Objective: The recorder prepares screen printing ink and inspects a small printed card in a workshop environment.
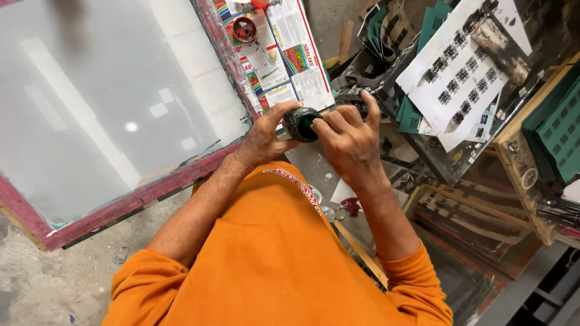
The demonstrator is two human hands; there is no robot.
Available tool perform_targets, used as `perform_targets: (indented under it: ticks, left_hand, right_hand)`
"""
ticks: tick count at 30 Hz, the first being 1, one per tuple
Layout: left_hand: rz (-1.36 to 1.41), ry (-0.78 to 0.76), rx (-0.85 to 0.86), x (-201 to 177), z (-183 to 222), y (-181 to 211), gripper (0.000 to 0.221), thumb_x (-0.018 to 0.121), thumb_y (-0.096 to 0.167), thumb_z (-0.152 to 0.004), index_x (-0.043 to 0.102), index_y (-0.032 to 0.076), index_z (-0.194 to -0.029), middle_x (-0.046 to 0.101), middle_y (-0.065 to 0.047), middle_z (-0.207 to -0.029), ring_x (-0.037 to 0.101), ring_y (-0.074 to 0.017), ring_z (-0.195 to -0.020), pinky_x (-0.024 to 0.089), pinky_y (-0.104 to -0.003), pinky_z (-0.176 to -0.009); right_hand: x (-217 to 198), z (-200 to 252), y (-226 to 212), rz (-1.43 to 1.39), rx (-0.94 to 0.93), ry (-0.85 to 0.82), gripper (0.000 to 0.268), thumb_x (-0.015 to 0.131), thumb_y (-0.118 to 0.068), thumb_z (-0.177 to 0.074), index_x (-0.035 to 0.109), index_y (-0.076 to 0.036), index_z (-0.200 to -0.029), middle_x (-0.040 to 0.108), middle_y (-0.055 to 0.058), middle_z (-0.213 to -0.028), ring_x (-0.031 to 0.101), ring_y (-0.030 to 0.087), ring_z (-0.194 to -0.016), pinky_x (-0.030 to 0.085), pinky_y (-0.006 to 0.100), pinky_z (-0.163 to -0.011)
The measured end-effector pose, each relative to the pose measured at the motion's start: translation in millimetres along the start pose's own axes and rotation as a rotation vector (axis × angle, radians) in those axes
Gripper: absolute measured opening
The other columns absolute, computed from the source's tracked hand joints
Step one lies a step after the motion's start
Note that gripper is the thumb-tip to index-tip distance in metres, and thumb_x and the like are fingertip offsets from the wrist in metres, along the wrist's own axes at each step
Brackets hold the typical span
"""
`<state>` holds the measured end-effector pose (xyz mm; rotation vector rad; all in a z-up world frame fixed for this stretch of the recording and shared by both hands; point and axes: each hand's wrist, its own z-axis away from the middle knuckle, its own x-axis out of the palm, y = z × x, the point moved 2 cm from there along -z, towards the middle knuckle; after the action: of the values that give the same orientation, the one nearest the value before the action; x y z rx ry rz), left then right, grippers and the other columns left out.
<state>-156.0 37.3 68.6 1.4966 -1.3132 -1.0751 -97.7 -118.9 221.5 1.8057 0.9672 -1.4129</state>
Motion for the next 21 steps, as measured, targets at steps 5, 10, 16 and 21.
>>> perform_targets:
  ticks: [5, 10, 16, 21]
  left_hand:
    - [-0.008, -0.037, -0.069, 10, 9, -22, 0.076, 0.09, 0.01, -0.076, 0.051, 0.008, -0.141, 0.062, -0.013, -0.135, 0.064, -0.0294, -0.127, 0.054, -0.038, -0.107]
    - [0.032, -0.121, -0.14, 20, 12, -38, 0.081, 0.094, 0.02, -0.074, 0.05, 0.007, -0.141, 0.062, -0.014, -0.135, 0.063, -0.0292, -0.127, 0.052, -0.039, -0.107]
    - [0.022, -0.204, -0.144, 17, 6, -38, 0.081, 0.093, 0.017, -0.073, 0.051, 0.006, -0.141, 0.061, -0.016, -0.135, 0.062, -0.0304, -0.128, 0.051, -0.039, -0.108]
    - [-0.001, -0.192, -0.171, 1, -9, -24, 0.077, 0.091, 0.015, -0.074, 0.053, 0.005, -0.14, 0.062, -0.016, -0.133, 0.063, -0.0301, -0.126, 0.052, -0.039, -0.107]
  right_hand:
    - [18, -4, 22, -0.175, -0.074, -0.19, 0.008, 0.078, -0.012, -0.09, 0.071, -0.015, -0.093, 0.064, -0.003, -0.092, 0.063, 0.018, -0.098, 0.032, 0.053, -0.119]
    - [18, -11, 38, -0.056, -0.168, -0.297, 0.01, 0.079, -0.016, -0.088, 0.07, -0.017, -0.087, 0.06, -0.004, -0.084, 0.063, 0.016, -0.097, 0.034, 0.049, -0.119]
    - [41, -14, 43, -0.143, -0.297, -0.201, 0.009, 0.075, -0.015, -0.092, 0.075, -0.014, -0.101, 0.061, -0.005, -0.091, 0.063, 0.014, -0.105, 0.034, 0.046, -0.122]
    - [38, -9, 54, -0.058, -0.324, -0.243, 0.007, 0.074, -0.014, -0.092, 0.075, -0.015, -0.099, 0.064, -0.005, -0.097, 0.063, 0.014, -0.107, 0.034, 0.046, -0.123]
